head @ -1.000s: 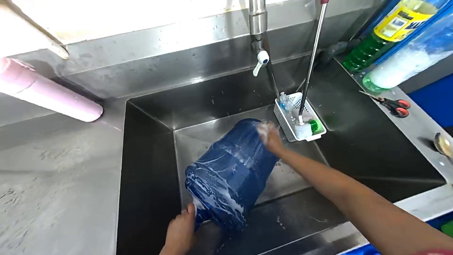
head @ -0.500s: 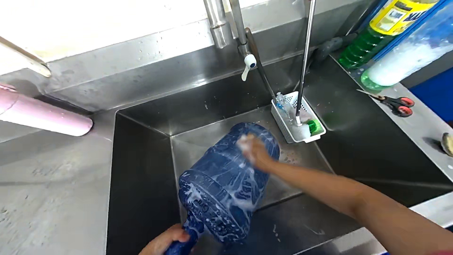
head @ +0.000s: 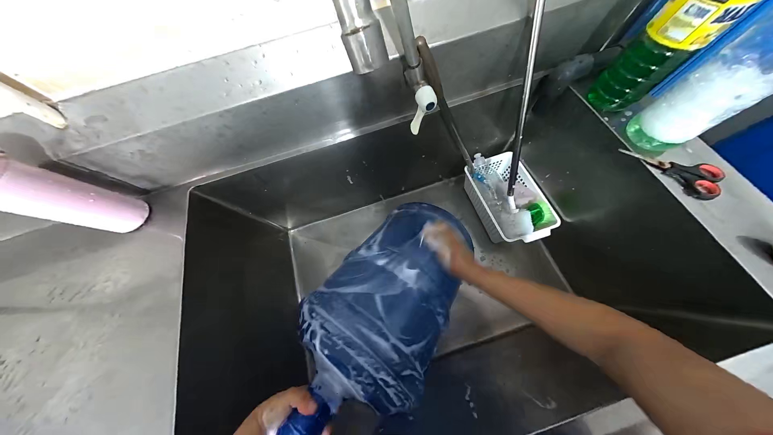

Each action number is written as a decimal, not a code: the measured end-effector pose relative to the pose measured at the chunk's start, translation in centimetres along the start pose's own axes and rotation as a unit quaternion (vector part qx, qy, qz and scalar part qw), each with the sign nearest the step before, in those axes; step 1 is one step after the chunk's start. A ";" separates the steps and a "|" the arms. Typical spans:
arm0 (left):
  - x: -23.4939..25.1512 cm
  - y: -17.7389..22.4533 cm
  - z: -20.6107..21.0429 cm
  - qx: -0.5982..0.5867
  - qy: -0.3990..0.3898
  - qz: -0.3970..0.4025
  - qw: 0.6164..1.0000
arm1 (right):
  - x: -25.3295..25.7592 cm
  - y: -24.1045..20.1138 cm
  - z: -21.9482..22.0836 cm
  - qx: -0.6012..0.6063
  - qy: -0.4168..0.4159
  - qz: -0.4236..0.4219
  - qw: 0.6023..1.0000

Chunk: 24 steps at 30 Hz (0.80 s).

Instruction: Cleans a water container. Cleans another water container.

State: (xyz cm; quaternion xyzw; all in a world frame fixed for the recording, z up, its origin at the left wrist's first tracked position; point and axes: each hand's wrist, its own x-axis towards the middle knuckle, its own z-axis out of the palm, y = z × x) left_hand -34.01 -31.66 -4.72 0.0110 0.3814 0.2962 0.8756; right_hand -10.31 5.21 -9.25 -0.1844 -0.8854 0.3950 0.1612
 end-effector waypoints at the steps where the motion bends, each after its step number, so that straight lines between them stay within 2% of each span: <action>1: 0.1 -0.2 0.6 0.034 0.079 -0.021 0.996 | 0.4 1.5 -0.1 -0.008 -0.012 0.047 0.999; 3: 0.0 0.5 1.8 0.163 0.249 -0.030 0.954 | 0.6 -0.4 0.8 -0.013 -0.024 0.075 0.997; 5: 0.0 1.4 2.4 0.309 0.358 -0.070 0.879 | 0.8 -3.6 1.0 -0.041 -0.073 0.038 0.996; 6: 0.3 1.7 2.2 0.374 0.387 -0.103 0.837 | 2.5 -3.4 0.1 -0.062 -0.135 0.053 0.988; 8: 1.1 3.0 1.8 0.450 0.422 -0.158 0.771 | 8.6 0.3 -2.4 -0.059 -0.220 0.139 0.964; 10: 1.5 3.1 1.5 0.469 0.448 -0.202 0.734 | 11.8 3.9 -2.9 0.111 -0.217 0.252 0.936; 12: 2.4 2.8 0.2 0.483 0.463 -0.217 0.710 | 9.2 7.2 -2.0 0.235 -0.145 0.332 0.902; 13: 2.7 2.4 -0.4 0.485 0.466 -0.227 0.704 | 5.4 8.3 -0.9 0.240 -0.142 0.349 0.895; 14: 3.3 2.4 -0.9 0.487 0.469 -0.237 0.698 | 1.0 8.5 -0.5 0.227 -0.181 0.371 0.882; 16: 4.1 3.4 -2.3 0.503 0.479 -0.255 0.672 | -5.0 8.5 -2.0 0.297 -0.249 0.469 0.794; 17: 4.4 3.5 -3.1 0.509 0.485 -0.264 0.660 | -6.1 7.4 -3.6 0.344 -0.254 0.503 0.751; 18: 4.9 3.6 -3.6 0.512 0.494 -0.264 0.651 | -5.2 5.6 -5.7 0.377 -0.239 0.507 0.737; 20: 5.5 3.7 -3.9 0.520 0.499 -0.262 0.642 | -0.1 3.0 -7.5 0.403 -0.157 0.461 0.775; 22: 5.6 3.2 -3.9 0.519 0.499 -0.263 0.642 | 2.3 5.2 -3.9 0.353 -0.102 0.350 0.862; 23: 5.5 3.0 -3.9 0.509 0.507 -0.263 0.644 | 0.6 7.7 -0.7 0.287 -0.067 0.225 0.929; 24: 5.5 2.9 -3.9 0.498 0.517 -0.262 0.645 | -2.0 10.7 3.0 0.223 0.033 0.041 0.974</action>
